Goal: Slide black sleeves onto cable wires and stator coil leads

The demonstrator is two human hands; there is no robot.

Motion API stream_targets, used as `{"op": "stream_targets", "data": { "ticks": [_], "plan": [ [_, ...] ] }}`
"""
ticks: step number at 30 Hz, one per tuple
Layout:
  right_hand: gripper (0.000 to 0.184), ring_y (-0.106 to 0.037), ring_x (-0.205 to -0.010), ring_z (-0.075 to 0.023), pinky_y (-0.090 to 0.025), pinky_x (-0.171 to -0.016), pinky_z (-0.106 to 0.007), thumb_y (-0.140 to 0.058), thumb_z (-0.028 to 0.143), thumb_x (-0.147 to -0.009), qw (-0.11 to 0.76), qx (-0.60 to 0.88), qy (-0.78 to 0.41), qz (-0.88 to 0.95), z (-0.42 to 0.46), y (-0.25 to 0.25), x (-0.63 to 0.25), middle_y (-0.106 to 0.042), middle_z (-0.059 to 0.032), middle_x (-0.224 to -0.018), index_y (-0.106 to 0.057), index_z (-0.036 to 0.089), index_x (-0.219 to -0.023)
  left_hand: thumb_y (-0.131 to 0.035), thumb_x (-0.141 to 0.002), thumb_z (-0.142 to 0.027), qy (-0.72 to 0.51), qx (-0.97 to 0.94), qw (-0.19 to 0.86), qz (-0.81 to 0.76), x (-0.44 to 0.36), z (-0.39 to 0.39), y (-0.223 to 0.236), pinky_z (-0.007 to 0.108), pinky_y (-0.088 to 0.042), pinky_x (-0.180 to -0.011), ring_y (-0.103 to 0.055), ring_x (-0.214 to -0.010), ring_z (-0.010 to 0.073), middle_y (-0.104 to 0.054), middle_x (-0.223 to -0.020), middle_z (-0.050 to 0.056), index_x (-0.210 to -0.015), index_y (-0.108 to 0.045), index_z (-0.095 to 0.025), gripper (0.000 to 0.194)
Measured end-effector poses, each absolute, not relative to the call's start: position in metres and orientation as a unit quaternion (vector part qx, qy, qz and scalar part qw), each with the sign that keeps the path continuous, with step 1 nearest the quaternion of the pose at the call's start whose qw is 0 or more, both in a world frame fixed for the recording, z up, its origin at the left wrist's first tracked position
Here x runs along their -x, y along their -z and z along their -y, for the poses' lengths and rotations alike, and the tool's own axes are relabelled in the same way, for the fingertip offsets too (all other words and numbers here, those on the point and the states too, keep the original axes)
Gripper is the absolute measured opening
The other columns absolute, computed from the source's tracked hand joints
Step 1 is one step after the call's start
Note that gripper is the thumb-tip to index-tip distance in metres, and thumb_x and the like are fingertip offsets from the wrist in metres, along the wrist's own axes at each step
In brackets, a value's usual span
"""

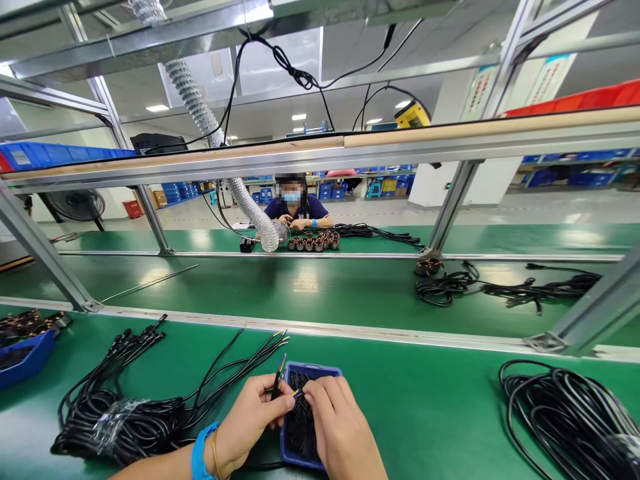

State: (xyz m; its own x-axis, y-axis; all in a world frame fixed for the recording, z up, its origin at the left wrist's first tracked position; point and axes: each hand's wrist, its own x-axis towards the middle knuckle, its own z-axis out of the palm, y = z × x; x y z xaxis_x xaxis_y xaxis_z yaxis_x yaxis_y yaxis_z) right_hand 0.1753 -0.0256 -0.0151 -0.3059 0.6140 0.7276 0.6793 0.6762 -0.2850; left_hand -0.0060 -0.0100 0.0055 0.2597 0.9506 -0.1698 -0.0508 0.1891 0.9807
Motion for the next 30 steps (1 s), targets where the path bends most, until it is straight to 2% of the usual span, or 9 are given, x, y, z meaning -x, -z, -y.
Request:
{"op": "stream_targets", "data": {
  "ticks": [4,9,13,16,23,30],
  "plan": [
    [0.018,-0.062,-0.073,-0.0169,-0.055,-0.065,-0.029,-0.043,0.015,-0.102,0.457,0.408,-0.009,0.790,0.027,0.015,-0.169,-0.064,-0.0019,-0.082,-0.057,0.024,-0.096,-0.086,-0.058,-0.059,-0.390,-0.491,0.627,-0.461,0.006,0.011,-0.003,0.022,-0.032,-0.051,-0.048,-0.055,0.0093,-0.056,-0.064,-0.003,-0.077,-0.064,-0.013,0.055],
    [0.016,-0.067,-0.080,-0.0168,-0.057,-0.073,-0.027,-0.049,0.018,-0.101,0.494,0.395,-0.014,0.775,0.026,0.015,-0.160,-0.070,-0.0025,-0.089,-0.062,0.024,-0.108,-0.083,-0.059,-0.067,-0.394,-0.489,0.633,-0.453,0.006,0.010,-0.004,0.022,-0.030,-0.049,-0.044,-0.050,0.0084,-0.053,-0.060,-0.004,-0.079,-0.065,-0.013,0.060],
    [0.014,-0.069,-0.085,-0.0142,-0.055,-0.080,-0.021,-0.056,0.021,-0.099,0.555,0.427,-0.043,0.713,0.026,0.012,-0.162,-0.072,-0.0007,-0.092,-0.068,0.026,-0.105,-0.080,-0.064,-0.062,-0.389,-0.490,0.637,-0.451,0.007,0.011,-0.008,0.023,-0.028,-0.050,-0.040,-0.048,0.0087,-0.047,-0.051,-0.006,-0.072,-0.061,-0.015,0.051],
    [0.012,-0.071,-0.082,-0.0123,-0.055,-0.076,-0.017,-0.059,0.024,-0.097,0.589,0.457,-0.102,0.658,0.027,0.011,-0.165,-0.073,0.0005,-0.090,-0.070,0.027,-0.098,-0.080,-0.063,-0.057,-0.371,-0.489,0.645,-0.455,0.008,0.013,-0.011,0.024,-0.028,-0.051,-0.041,-0.050,0.0096,-0.047,-0.051,-0.005,-0.072,-0.061,-0.015,0.046],
    [0.012,-0.073,-0.083,-0.0135,-0.057,-0.078,-0.017,-0.062,0.027,-0.095,0.611,0.453,-0.174,0.626,0.030,0.015,-0.156,-0.075,-0.0011,-0.091,-0.074,0.027,-0.097,-0.079,-0.062,-0.047,-0.360,-0.490,0.666,-0.433,0.008,0.017,-0.015,0.025,-0.028,-0.054,-0.043,-0.053,0.0090,-0.050,-0.062,-0.003,-0.068,-0.059,-0.015,0.038],
    [0.013,-0.073,-0.077,-0.0136,-0.058,-0.072,-0.018,-0.061,0.025,-0.095,0.610,0.437,-0.184,0.635,0.032,0.011,-0.151,-0.074,-0.0010,-0.087,-0.074,0.026,-0.096,-0.082,-0.061,-0.048,-0.361,-0.488,0.673,-0.422,0.009,0.018,-0.017,0.025,-0.030,-0.054,-0.043,-0.054,0.0089,-0.051,-0.066,-0.003,-0.068,-0.060,-0.015,0.040]
  ]
}}
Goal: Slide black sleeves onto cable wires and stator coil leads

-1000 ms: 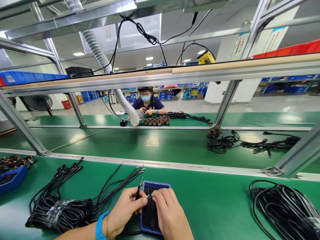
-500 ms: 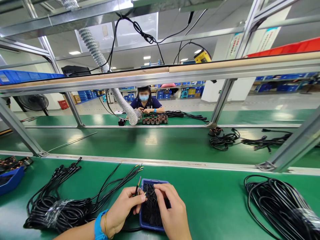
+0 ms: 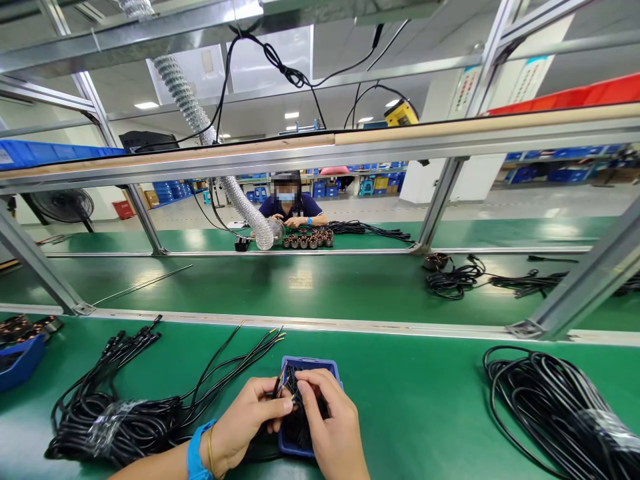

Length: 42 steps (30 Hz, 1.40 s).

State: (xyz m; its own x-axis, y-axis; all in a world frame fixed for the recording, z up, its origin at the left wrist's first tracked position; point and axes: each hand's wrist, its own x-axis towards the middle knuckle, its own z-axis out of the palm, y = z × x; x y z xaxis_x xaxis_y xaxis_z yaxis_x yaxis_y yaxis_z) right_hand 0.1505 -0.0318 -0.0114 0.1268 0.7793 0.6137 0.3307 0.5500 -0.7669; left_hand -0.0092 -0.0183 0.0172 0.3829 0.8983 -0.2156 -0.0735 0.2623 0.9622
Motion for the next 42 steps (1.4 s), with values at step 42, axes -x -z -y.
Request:
{"op": "stream_targets", "data": {
  "ticks": [42],
  "plan": [
    [0.036,-0.068,-0.056,-0.0182,-0.059,-0.054,-0.025,-0.081,0.055,-0.071,0.625,0.477,-0.370,0.494,0.033,0.002,-0.152,-0.072,-0.0040,-0.064,-0.072,0.020,-0.071,-0.085,-0.060,-0.060,-0.357,-0.507,0.672,-0.406,0.010,0.019,-0.013,0.025,-0.032,-0.055,-0.041,-0.055,0.0083,-0.050,-0.066,-0.004,-0.072,-0.061,-0.015,0.052]
  ]
}}
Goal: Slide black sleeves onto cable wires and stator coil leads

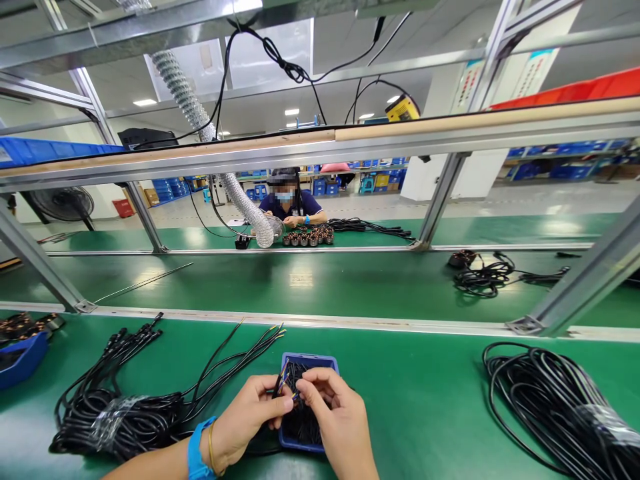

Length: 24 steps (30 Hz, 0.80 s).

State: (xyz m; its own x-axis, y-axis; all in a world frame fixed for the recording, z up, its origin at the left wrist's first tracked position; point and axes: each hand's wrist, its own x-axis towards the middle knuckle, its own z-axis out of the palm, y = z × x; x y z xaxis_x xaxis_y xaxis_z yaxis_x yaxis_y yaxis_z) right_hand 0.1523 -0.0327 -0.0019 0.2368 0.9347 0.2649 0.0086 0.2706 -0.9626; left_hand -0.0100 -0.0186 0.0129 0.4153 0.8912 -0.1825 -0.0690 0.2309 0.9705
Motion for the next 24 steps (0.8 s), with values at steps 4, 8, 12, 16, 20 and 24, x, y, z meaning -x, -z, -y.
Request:
{"op": "stream_targets", "data": {
  "ticks": [4,8,12,16,20,24],
  "plan": [
    [0.037,-0.069,-0.055,-0.0184,-0.059,-0.054,-0.026,-0.082,0.055,-0.070,0.628,0.473,-0.377,0.490,0.033,0.001,-0.151,-0.072,-0.0040,-0.063,-0.072,0.020,-0.071,-0.085,-0.061,-0.059,-0.362,-0.503,0.670,-0.408,0.010,0.018,-0.013,0.024,-0.031,-0.055,-0.042,-0.056,0.0084,-0.050,-0.067,-0.003,-0.072,-0.060,-0.015,0.052],
    [0.035,-0.069,-0.056,-0.0182,-0.059,-0.054,-0.025,-0.083,0.053,-0.070,0.639,0.474,-0.370,0.480,0.033,0.001,-0.150,-0.073,-0.0043,-0.064,-0.073,0.020,-0.072,-0.085,-0.061,-0.059,-0.361,-0.503,0.672,-0.407,0.011,0.019,-0.014,0.025,-0.032,-0.056,-0.042,-0.056,0.0085,-0.050,-0.066,-0.003,-0.072,-0.060,-0.015,0.052],
    [0.035,-0.071,-0.056,-0.0188,-0.060,-0.054,-0.024,-0.081,0.055,-0.071,0.622,0.470,-0.370,0.506,0.033,0.000,-0.149,-0.074,-0.0038,-0.064,-0.072,0.020,-0.071,-0.086,-0.060,-0.059,-0.362,-0.500,0.676,-0.403,0.011,0.019,-0.013,0.025,-0.032,-0.056,-0.043,-0.056,0.0085,-0.051,-0.068,-0.003,-0.074,-0.062,-0.014,0.053],
    [0.029,-0.074,-0.060,-0.0194,-0.061,-0.058,-0.024,-0.073,0.052,-0.082,0.583,0.479,-0.273,0.597,0.035,0.003,-0.153,-0.078,-0.0024,-0.070,-0.076,0.024,-0.075,-0.087,-0.058,-0.060,-0.373,-0.487,0.674,-0.412,0.010,0.019,-0.009,0.024,-0.034,-0.056,-0.045,-0.057,0.0084,-0.056,-0.074,-0.001,-0.085,-0.066,-0.012,0.058],
    [0.025,-0.077,-0.080,-0.0185,-0.061,-0.075,-0.027,-0.055,0.038,-0.100,0.539,0.460,-0.066,0.703,0.031,0.012,-0.163,-0.082,-0.0023,-0.094,-0.076,0.027,-0.104,-0.085,-0.063,-0.054,-0.395,-0.484,0.663,-0.413,0.011,0.017,-0.010,0.023,-0.033,-0.054,-0.044,-0.056,0.0076,-0.055,-0.074,-0.002,-0.084,-0.062,-0.014,0.050],
    [0.020,-0.070,-0.088,-0.0248,-0.057,-0.074,-0.037,-0.055,0.030,-0.099,0.372,0.526,0.079,0.761,0.021,0.025,-0.163,-0.076,-0.0073,-0.096,-0.074,0.022,-0.100,-0.079,-0.067,-0.046,-0.385,-0.493,0.654,-0.425,0.011,0.016,-0.015,0.023,-0.030,-0.053,-0.040,-0.052,0.0075,-0.048,-0.060,-0.006,-0.075,-0.058,-0.016,0.038]
  ]
}}
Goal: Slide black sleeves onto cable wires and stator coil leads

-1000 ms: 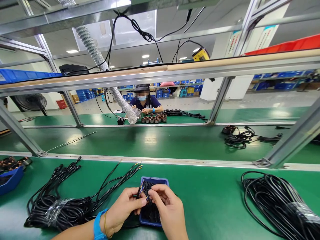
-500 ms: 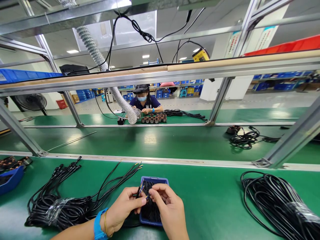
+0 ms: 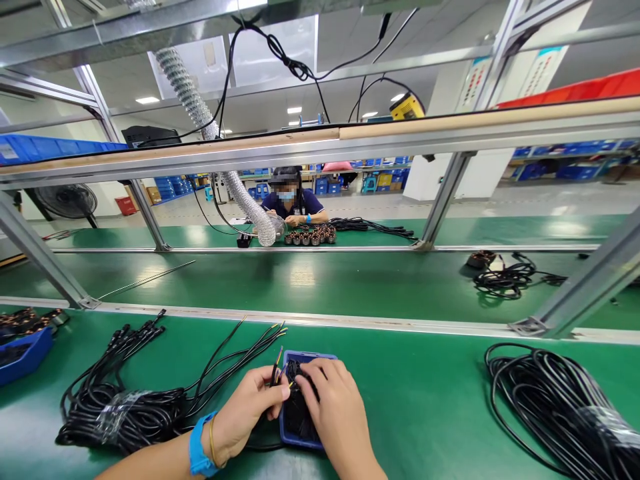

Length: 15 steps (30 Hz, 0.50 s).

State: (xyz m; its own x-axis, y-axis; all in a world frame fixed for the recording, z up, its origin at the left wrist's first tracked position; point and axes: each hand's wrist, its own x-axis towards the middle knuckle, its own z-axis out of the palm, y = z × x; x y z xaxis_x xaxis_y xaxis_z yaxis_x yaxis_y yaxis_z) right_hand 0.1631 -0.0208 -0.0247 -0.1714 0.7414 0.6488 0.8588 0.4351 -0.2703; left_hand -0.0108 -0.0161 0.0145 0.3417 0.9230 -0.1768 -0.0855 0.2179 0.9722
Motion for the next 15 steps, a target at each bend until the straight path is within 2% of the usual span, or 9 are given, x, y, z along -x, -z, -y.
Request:
{"op": "stream_targets", "data": {
  "ticks": [2,4,11,15],
  "plan": [
    [0.010,-0.066,-0.082,-0.0265,-0.051,-0.067,-0.038,-0.065,0.022,-0.090,0.308,0.537,0.109,0.778,0.017,0.031,-0.159,-0.073,-0.0063,-0.088,-0.073,0.023,-0.084,-0.077,-0.067,-0.046,-0.384,-0.491,0.651,-0.433,0.010,0.016,-0.015,0.023,-0.029,-0.052,-0.039,-0.051,0.0075,-0.046,-0.057,-0.006,-0.074,-0.057,-0.016,0.036],
    [0.012,-0.062,-0.077,-0.0259,-0.047,-0.065,-0.037,-0.070,0.013,-0.083,0.290,0.542,0.113,0.781,0.015,0.036,-0.156,-0.070,-0.0049,-0.081,-0.072,0.022,-0.076,-0.075,-0.066,-0.046,-0.380,-0.492,0.649,-0.439,0.010,0.015,-0.013,0.023,-0.029,-0.051,-0.038,-0.049,0.0076,-0.046,-0.056,-0.007,-0.074,-0.056,-0.017,0.035],
    [0.011,-0.060,-0.078,-0.0258,-0.043,-0.067,-0.038,-0.071,0.010,-0.081,0.257,0.549,0.107,0.788,0.014,0.041,-0.159,-0.070,-0.0055,-0.082,-0.072,0.021,-0.079,-0.072,-0.069,-0.044,-0.367,-0.507,0.655,-0.424,0.009,0.016,-0.014,0.023,-0.029,-0.049,-0.040,-0.048,0.0073,-0.046,-0.057,-0.006,-0.075,-0.055,-0.017,0.032],
    [0.015,-0.061,-0.078,-0.0255,-0.043,-0.067,-0.038,-0.067,0.010,-0.084,0.262,0.552,0.074,0.788,0.014,0.036,-0.158,-0.070,-0.0056,-0.081,-0.071,0.021,-0.074,-0.070,-0.068,-0.041,-0.358,-0.513,0.658,-0.420,0.010,0.017,-0.014,0.023,-0.030,-0.049,-0.040,-0.048,0.0071,-0.047,-0.059,-0.006,-0.076,-0.054,-0.017,0.030]
  ]
}}
